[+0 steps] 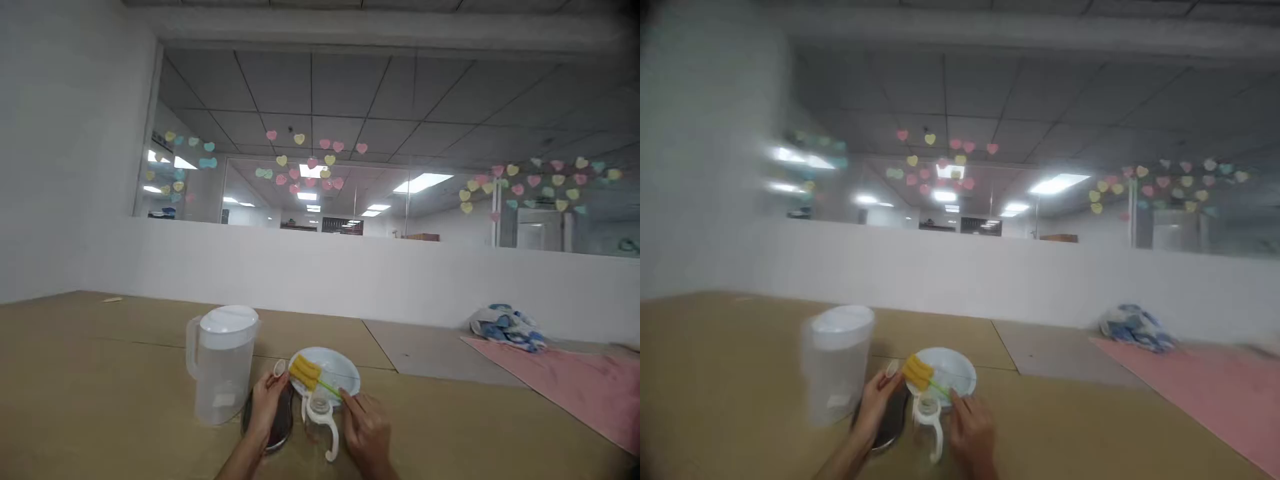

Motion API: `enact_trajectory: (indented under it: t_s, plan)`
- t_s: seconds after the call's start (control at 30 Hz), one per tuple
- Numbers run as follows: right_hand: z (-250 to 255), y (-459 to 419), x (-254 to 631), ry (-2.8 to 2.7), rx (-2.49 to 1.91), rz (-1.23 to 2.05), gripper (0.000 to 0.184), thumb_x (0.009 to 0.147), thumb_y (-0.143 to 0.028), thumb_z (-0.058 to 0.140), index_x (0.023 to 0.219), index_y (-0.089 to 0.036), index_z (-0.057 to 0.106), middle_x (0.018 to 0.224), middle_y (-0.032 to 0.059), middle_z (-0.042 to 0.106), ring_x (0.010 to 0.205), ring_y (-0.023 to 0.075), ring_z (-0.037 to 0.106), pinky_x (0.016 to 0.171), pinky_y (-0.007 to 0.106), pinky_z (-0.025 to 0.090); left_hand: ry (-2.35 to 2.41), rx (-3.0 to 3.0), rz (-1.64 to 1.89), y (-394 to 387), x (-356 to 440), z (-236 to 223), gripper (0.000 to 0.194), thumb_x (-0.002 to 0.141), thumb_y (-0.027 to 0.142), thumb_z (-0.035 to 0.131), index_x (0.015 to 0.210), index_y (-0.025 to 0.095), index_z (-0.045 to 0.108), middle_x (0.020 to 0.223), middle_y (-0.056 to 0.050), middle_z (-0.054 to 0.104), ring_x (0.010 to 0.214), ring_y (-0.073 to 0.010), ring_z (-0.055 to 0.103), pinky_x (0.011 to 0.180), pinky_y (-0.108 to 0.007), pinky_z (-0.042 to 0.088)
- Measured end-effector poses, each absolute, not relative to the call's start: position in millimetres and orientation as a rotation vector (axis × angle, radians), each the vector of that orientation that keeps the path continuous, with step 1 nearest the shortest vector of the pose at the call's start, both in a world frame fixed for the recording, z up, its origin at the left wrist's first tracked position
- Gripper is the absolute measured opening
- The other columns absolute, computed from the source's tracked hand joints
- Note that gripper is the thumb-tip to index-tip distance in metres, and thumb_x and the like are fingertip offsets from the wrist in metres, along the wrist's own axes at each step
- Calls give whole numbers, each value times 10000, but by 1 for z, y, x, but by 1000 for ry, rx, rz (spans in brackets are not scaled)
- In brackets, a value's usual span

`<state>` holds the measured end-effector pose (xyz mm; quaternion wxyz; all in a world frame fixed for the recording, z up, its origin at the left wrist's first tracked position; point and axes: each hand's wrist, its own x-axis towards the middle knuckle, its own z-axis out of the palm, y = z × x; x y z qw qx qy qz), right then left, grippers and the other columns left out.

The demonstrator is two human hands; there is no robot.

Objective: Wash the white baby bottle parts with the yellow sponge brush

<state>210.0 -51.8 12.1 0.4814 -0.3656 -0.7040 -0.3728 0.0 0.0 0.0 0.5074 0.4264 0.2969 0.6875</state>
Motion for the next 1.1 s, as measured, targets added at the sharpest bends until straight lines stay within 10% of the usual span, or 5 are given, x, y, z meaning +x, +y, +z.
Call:
enact_trajectory:
  t_s: [1.1]
  plan:
    - [-1,-47,218,-1704,-1053,-808,283,801,-120,428,935,-195,665,656,36,603,666,163,504,647,252,372,582,947,1609,-2,7,16,424,579,418,762,878,140,647,963,-98,683,926,-208,634,853,-301,488]
